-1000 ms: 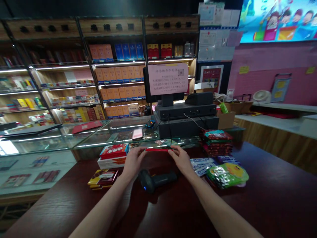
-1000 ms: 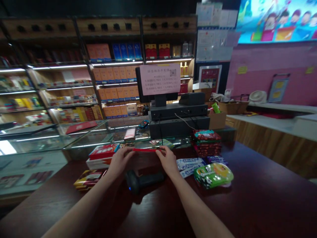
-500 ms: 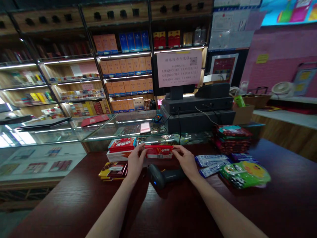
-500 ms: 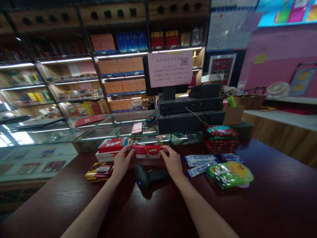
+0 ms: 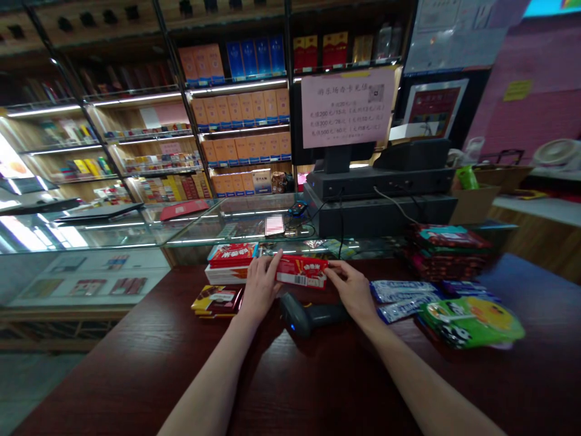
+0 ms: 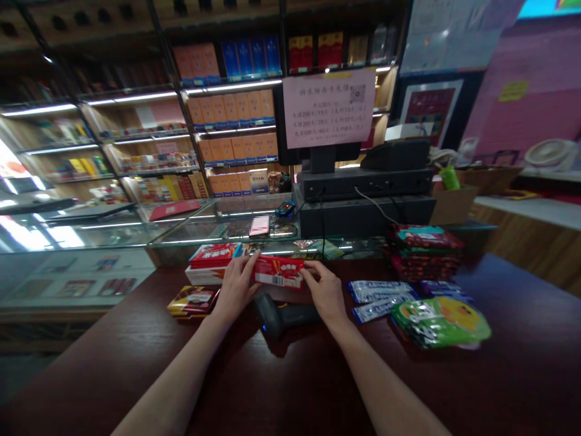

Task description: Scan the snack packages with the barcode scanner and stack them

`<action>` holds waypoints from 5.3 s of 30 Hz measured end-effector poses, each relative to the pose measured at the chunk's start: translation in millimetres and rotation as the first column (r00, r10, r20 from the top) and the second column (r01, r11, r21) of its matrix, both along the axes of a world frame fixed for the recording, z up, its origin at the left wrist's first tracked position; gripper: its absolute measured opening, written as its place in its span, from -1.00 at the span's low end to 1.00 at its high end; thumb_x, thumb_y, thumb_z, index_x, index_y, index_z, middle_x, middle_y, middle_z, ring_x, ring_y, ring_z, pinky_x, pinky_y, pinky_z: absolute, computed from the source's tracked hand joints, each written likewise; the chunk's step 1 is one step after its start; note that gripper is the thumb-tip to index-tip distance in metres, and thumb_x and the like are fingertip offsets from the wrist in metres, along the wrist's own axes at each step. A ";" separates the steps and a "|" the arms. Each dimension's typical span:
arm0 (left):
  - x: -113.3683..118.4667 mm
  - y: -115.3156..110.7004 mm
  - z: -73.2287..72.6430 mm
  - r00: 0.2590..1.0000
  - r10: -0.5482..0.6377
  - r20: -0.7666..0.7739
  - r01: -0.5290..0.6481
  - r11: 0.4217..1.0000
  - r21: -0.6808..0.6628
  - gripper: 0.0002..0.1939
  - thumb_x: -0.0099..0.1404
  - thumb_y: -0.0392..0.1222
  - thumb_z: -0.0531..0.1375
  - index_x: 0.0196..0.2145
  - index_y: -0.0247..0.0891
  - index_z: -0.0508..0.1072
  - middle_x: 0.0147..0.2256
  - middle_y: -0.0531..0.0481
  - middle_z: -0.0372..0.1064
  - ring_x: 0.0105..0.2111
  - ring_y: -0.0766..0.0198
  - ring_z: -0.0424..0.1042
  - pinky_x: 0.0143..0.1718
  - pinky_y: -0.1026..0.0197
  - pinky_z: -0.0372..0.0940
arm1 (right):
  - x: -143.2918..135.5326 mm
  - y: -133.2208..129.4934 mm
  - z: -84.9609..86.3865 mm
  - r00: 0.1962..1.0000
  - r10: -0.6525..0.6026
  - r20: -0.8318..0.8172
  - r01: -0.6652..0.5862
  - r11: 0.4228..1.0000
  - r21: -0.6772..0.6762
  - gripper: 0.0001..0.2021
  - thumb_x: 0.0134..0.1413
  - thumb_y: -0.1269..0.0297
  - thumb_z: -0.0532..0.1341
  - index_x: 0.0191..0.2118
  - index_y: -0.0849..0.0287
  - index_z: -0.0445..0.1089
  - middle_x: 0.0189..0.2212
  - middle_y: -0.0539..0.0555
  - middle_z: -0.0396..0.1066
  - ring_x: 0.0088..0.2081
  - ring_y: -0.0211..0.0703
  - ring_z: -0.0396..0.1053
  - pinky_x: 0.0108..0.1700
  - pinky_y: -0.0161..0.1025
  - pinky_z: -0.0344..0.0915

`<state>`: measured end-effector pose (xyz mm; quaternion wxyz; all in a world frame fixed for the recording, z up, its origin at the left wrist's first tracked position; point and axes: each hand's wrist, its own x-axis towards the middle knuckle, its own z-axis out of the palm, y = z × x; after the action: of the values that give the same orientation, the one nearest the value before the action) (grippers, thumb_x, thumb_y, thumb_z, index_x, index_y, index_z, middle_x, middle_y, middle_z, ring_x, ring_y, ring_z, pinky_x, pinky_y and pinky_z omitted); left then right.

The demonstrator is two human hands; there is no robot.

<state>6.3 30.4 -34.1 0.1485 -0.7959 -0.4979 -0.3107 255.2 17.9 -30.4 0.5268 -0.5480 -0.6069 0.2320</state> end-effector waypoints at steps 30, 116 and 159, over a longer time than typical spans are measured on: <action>-20.2 -18.0 15.7 0.961 0.277 0.021 -0.276 0.945 0.177 -0.25 0.22 -0.22 0.27 0.33 -0.17 0.14 0.24 -0.12 0.24 0.24 -0.04 0.16 0.38 -0.20 -0.27 | 17.3 -39.7 9.9 0.593 0.582 0.556 -0.512 0.806 -0.297 -0.10 -0.13 0.24 0.42 0.36 -0.09 0.07 0.18 0.07 0.34 0.12 0.06 0.29 0.18 -0.04 0.13; -24.9 -18.1 14.6 0.936 0.343 0.071 -0.350 0.925 0.146 -0.25 0.21 -0.27 0.24 0.33 -0.17 0.13 0.23 -0.16 0.24 0.23 -0.07 0.16 0.38 -0.25 -0.26 | 33.6 -39.2 30.5 0.677 0.519 0.523 -0.517 0.840 -0.164 -0.23 0.09 0.20 0.28 0.38 -0.18 -0.01 0.14 0.02 0.42 0.03 0.05 0.37 0.08 -0.01 0.16; -17.1 -22.3 19.2 0.959 0.273 0.078 -0.283 0.944 0.168 -0.22 0.25 -0.23 0.24 0.36 -0.15 0.06 0.24 -0.17 0.21 0.25 -0.08 0.12 0.36 -0.26 -0.23 | 31.2 -34.9 9.6 0.688 0.636 0.350 -0.565 0.772 -0.292 -0.18 -0.08 0.07 0.42 0.33 -0.17 0.15 0.13 0.07 0.41 0.13 0.13 0.33 0.21 0.08 0.12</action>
<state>-10.8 8.1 -14.9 0.2478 -0.6927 -0.5793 -0.3510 286.4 -17.0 -20.8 0.2280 -0.3960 -0.8324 0.3136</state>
